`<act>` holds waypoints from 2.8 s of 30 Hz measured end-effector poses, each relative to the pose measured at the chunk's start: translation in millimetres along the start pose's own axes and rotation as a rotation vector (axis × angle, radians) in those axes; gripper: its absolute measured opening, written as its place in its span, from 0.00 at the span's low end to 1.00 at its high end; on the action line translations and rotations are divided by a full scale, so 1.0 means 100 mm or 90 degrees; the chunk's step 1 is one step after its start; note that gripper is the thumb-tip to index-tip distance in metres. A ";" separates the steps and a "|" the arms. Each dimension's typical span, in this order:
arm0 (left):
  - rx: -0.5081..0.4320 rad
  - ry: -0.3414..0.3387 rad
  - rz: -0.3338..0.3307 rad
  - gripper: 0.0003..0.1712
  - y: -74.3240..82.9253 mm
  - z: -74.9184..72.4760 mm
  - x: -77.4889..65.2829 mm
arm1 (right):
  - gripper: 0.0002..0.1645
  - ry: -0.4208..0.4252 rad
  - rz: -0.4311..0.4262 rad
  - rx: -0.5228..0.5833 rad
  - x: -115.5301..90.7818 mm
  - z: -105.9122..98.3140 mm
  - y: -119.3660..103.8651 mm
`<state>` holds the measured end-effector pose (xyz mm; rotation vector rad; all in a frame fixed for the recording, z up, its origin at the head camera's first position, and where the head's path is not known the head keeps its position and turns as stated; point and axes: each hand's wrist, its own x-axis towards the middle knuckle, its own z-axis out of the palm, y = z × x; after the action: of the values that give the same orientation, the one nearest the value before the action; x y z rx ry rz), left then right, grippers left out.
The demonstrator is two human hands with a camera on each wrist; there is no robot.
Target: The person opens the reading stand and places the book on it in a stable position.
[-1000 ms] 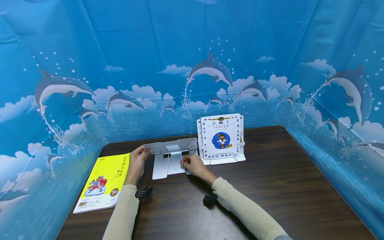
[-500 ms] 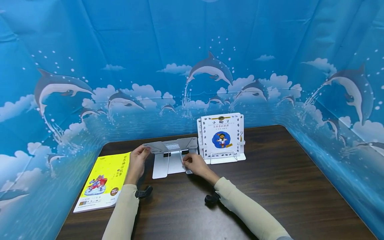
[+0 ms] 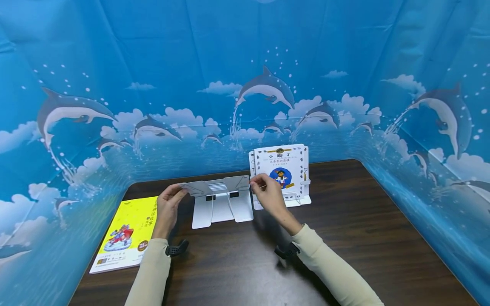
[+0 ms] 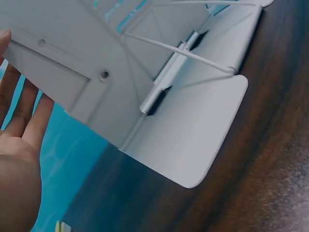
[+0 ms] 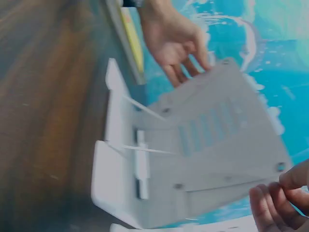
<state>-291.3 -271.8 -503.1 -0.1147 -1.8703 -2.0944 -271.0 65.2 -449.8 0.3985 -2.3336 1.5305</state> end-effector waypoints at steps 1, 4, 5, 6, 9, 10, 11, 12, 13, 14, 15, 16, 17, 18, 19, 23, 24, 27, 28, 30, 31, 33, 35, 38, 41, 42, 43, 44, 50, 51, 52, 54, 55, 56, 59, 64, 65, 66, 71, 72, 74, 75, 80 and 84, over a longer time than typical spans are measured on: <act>-0.001 0.002 0.013 0.16 0.02 -0.01 0.00 | 0.06 0.019 -0.013 -0.002 0.02 -0.03 -0.04; -0.002 0.009 0.038 0.13 0.08 -0.01 0.02 | 0.08 0.041 -0.054 -0.011 0.08 -0.11 -0.14; 0.001 0.011 0.041 0.13 0.08 -0.01 0.02 | 0.08 0.039 -0.067 -0.015 0.10 -0.12 -0.15; -0.001 0.012 0.040 0.13 0.09 -0.02 0.03 | 0.09 0.035 -0.081 -0.019 0.12 -0.13 -0.17; -0.003 0.021 0.035 0.12 0.10 -0.02 0.02 | 0.12 0.009 -0.125 -0.050 0.16 -0.11 -0.18; -0.005 0.024 0.033 0.12 0.10 -0.03 0.02 | 0.12 0.001 -0.139 -0.064 0.16 -0.10 -0.17; -0.005 0.026 0.032 0.13 0.10 -0.03 0.02 | 0.12 -0.006 -0.154 -0.078 0.17 -0.08 -0.16; -0.004 0.027 0.033 0.13 0.10 -0.04 0.01 | 0.12 -0.012 -0.167 -0.089 0.18 -0.06 -0.14; -0.002 0.028 0.035 0.13 0.10 -0.04 0.01 | 0.12 -0.014 -0.180 -0.101 0.19 -0.04 -0.13; 0.001 0.028 0.038 0.13 0.09 -0.04 0.01 | 0.11 -0.013 -0.189 -0.110 0.20 -0.02 -0.12; 0.002 0.030 0.039 0.14 0.09 -0.04 0.01 | 0.10 -0.010 -0.197 -0.117 0.20 -0.01 -0.11; 0.004 0.031 0.040 0.14 0.09 -0.04 0.00 | 0.09 -0.006 -0.204 -0.120 0.21 0.00 -0.10; 0.005 0.033 0.040 0.13 0.08 -0.04 0.00 | 0.08 -0.001 -0.209 -0.125 0.22 0.02 -0.10; 0.007 0.038 0.040 0.13 0.08 -0.04 0.00 | 0.08 0.004 -0.214 -0.132 0.23 0.03 -0.09; 0.006 0.044 0.041 0.13 0.08 -0.05 -0.01 | 0.07 0.007 -0.218 -0.139 0.23 0.04 -0.09; 0.001 0.058 0.045 0.15 0.07 -0.08 -0.05 | 0.06 0.008 -0.224 -0.160 0.26 0.08 -0.08; 0.004 0.058 0.049 0.16 0.08 -0.09 -0.06 | 0.06 0.007 -0.225 -0.163 0.26 0.09 -0.08; 0.015 0.051 0.055 0.15 0.09 -0.11 -0.09 | 0.05 0.005 -0.221 -0.171 0.30 0.10 -0.10; 0.028 0.048 0.059 0.13 0.10 -0.12 -0.11 | 0.05 0.004 -0.219 -0.174 0.32 0.11 -0.10; 0.054 0.042 0.064 0.10 0.12 -0.13 -0.13 | 0.05 0.003 -0.214 -0.182 0.37 0.12 -0.11; 0.062 0.038 0.064 0.09 0.13 -0.14 -0.15 | 0.05 0.001 -0.210 -0.183 0.39 0.12 -0.11; 0.086 0.027 0.064 0.08 0.15 -0.15 -0.18 | 0.05 -0.003 -0.204 -0.179 0.45 0.13 -0.11; 0.100 0.014 0.065 0.07 0.17 -0.15 -0.22 | 0.05 -0.009 -0.201 -0.178 0.50 0.14 -0.11; 0.104 -0.009 0.068 0.06 0.21 -0.14 -0.29 | 0.06 -0.020 -0.200 -0.185 0.58 0.16 -0.12; 0.101 -0.038 0.083 0.05 0.24 -0.12 -0.36 | 0.07 -0.023 -0.207 -0.213 0.66 0.19 -0.12; 0.101 -0.048 0.088 0.05 0.25 -0.10 -0.38 | 0.07 -0.023 -0.209 -0.219 0.69 0.21 -0.11; 0.099 -0.057 0.095 0.05 0.26 -0.09 -0.40 | 0.08 -0.024 -0.212 -0.224 0.71 0.22 -0.11; 0.095 -0.066 0.102 0.05 0.26 -0.07 -0.42 | 0.08 -0.024 -0.215 -0.233 0.74 0.24 -0.11; 0.087 -0.089 0.142 0.09 0.28 0.05 -0.55 | 0.10 -0.046 -0.210 -0.256 0.90 0.32 -0.10; 0.092 -0.088 0.149 0.09 0.27 0.07 -0.57 | 0.10 -0.050 -0.208 -0.258 0.93 0.34 -0.10; 0.098 -0.086 0.156 0.10 0.27 0.10 -0.60 | 0.10 -0.055 -0.206 -0.258 0.96 0.35 -0.09; 0.109 -0.079 0.166 0.11 0.27 0.16 -0.65 | 0.11 -0.064 -0.205 -0.263 1.01 0.38 -0.09; 0.114 -0.077 0.175 0.11 0.27 0.20 -0.67 | 0.11 -0.069 -0.205 -0.266 1.03 0.39 -0.09; 0.120 -0.075 0.185 0.11 0.27 0.23 -0.70 | 0.11 -0.074 -0.207 -0.267 1.05 0.40 -0.09; 0.130 -0.072 0.230 0.12 0.26 0.36 -0.78 | 0.12 -0.084 -0.208 -0.269 1.10 0.43 -0.09; 0.154 -0.084 0.342 0.15 0.23 0.63 -0.89 | 0.15 -0.097 -0.199 -0.264 1.15 0.50 -0.10; 0.158 -0.085 0.364 0.15 0.22 0.69 -0.91 | 0.16 -0.100 -0.198 -0.261 1.16 0.51 -0.11; 0.164 -0.085 0.383 0.16 0.22 0.75 -0.93 | 0.17 -0.105 -0.197 -0.255 1.16 0.53 -0.12; 0.191 -0.046 0.465 0.16 0.21 1.08 -1.03 | 0.21 -0.133 -0.196 -0.228 1.17 0.62 -0.17; 0.199 -0.034 0.476 0.16 0.21 1.13 -1.05 | 0.21 -0.139 -0.195 -0.223 1.16 0.63 -0.18; 0.211 -0.010 0.491 0.15 0.21 1.23 -1.08 | 0.22 -0.149 -0.199 -0.220 1.17 0.66 -0.21; 0.216 -0.002 0.497 0.15 0.21 1.28 -1.09 | 0.22 -0.152 -0.199 -0.220 1.17 0.68 -0.22; 0.229 0.014 0.506 0.17 0.19 1.41 -1.10 | 0.23 -0.171 -0.210 -0.220 1.18 0.76 -0.26; 0.236 0.017 0.499 0.18 0.17 1.47 -1.10 | 0.22 -0.182 -0.210 -0.214 1.17 0.80 -0.29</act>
<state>-205.5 -108.4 -497.3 -0.6114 -1.7607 -1.2063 -374.6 -26.2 -407.9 0.9088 -2.5146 0.9605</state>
